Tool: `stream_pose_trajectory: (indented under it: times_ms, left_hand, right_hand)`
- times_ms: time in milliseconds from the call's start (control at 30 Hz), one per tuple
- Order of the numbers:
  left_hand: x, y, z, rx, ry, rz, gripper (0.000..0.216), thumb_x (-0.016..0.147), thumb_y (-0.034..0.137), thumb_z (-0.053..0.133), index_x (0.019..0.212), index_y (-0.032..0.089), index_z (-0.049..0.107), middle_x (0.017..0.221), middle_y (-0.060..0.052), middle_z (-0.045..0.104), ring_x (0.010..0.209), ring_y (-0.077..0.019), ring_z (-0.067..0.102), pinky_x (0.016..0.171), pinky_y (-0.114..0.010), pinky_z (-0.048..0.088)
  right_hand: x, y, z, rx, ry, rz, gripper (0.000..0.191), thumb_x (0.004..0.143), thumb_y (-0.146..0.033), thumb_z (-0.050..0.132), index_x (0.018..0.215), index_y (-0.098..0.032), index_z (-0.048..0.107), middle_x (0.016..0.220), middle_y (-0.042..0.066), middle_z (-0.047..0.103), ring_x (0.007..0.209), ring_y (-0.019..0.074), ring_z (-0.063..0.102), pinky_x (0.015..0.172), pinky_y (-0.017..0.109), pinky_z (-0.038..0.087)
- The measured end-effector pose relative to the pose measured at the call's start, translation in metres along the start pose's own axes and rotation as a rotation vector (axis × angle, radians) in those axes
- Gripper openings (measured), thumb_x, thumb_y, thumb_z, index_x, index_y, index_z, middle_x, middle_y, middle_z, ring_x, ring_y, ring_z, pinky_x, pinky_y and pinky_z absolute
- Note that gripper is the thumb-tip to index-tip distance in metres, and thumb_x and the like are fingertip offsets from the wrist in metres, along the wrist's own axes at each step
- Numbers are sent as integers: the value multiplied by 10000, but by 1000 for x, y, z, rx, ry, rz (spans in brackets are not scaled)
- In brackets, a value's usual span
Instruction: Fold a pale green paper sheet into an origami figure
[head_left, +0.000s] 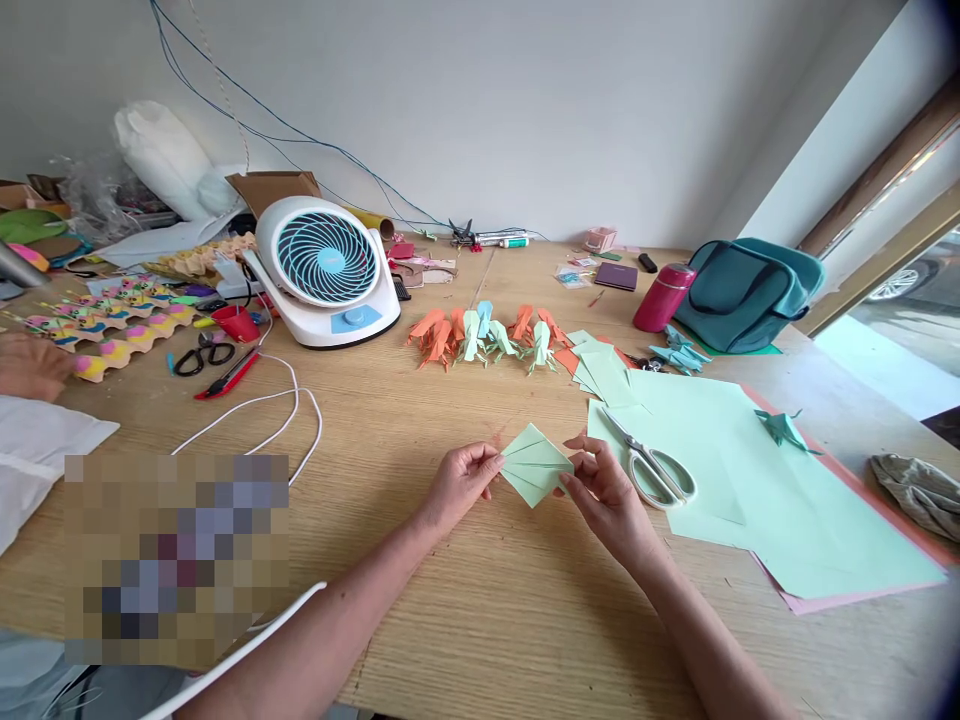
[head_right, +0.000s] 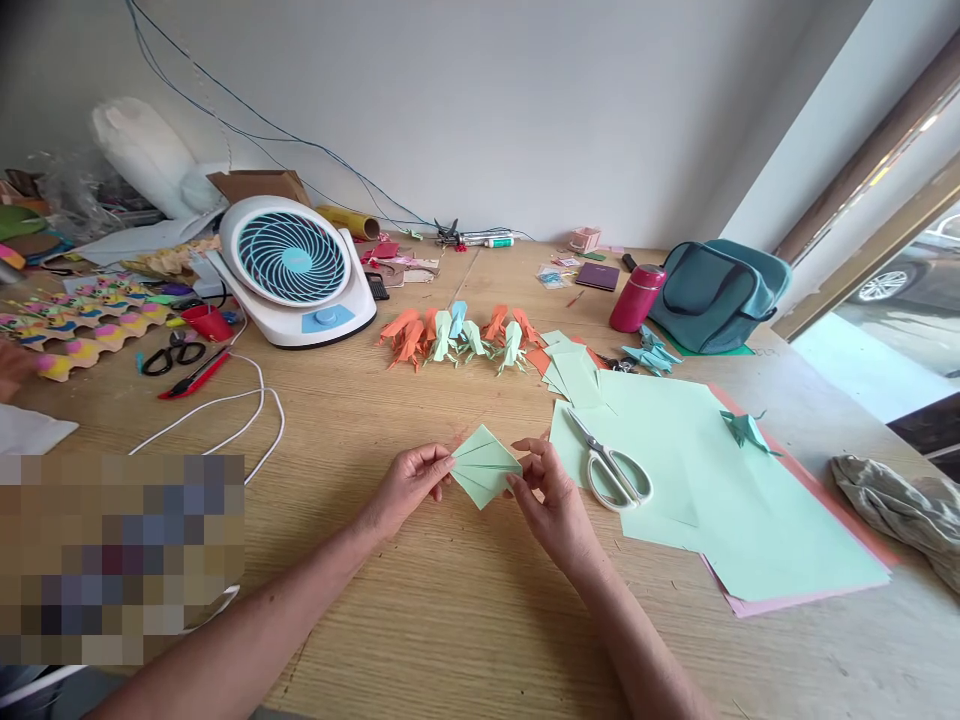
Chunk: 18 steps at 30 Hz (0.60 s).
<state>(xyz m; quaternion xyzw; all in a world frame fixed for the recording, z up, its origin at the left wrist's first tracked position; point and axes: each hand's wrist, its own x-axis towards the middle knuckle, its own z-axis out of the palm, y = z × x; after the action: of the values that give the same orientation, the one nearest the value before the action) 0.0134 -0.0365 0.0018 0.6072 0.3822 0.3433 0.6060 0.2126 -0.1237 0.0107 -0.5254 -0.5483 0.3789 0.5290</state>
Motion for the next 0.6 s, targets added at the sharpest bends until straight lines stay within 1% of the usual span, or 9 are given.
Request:
stream_pose_trajectory:
  times_ms: [33,100,167,267,400,533,600]
  left_hand:
    - [0,0,0,-8,16,-10,365,758,517,653,722,156,614,650,11,531,600,-112,519,468,-184,450]
    - [0,-1,0,-28,46,-22,364,752,513,665,730,152,624,678,-3,563,646,-126,553,496,-190,479]
    - [0,-1,0,-49,57,-24,364,757,512,665,734,151,627,713,-14,598,681,-133,577,533,-198,502]
    - [-1,2,1,-69,49,-33,364,767,512,664,748,150,630,745,-19,628,704,-135,596,580,-214,526]
    - [-5,7,2,-138,16,-87,369,769,510,677,775,146,617,749,-24,652,680,-138,620,585,-239,546]
    - [-5,8,2,-244,-12,-120,371,758,496,707,801,151,577,749,-20,654,652,-127,631,537,-211,522]
    - [-5,8,2,-270,4,-114,395,739,485,731,884,161,558,771,-13,661,633,-119,631,518,-198,510]
  right_hand:
    - [-1,-1,0,-45,-8,-14,265,925,-387,575,1147,-271,490,788,-2,597,740,185,596,695,320,470]
    - [-1,-3,0,-131,-29,-50,177,937,-358,550,1081,-255,550,819,18,615,754,185,587,703,320,469]
    - [-1,-5,0,-201,-48,-69,141,935,-329,544,1031,-240,596,849,32,631,760,186,582,708,322,472]
    - [-1,-7,-1,-266,-93,-84,179,916,-283,559,1075,-233,623,893,40,644,775,190,590,730,327,478]
    - [-2,-10,0,-296,-140,-141,230,893,-252,582,1114,-239,643,925,45,642,805,193,584,747,328,480]
    - [-3,-8,2,-266,-102,-150,232,877,-260,611,1101,-241,666,929,48,661,814,197,590,752,328,486]
    - [-3,-7,2,-266,-81,-142,240,868,-272,626,1102,-243,673,910,44,663,799,195,587,761,333,486]
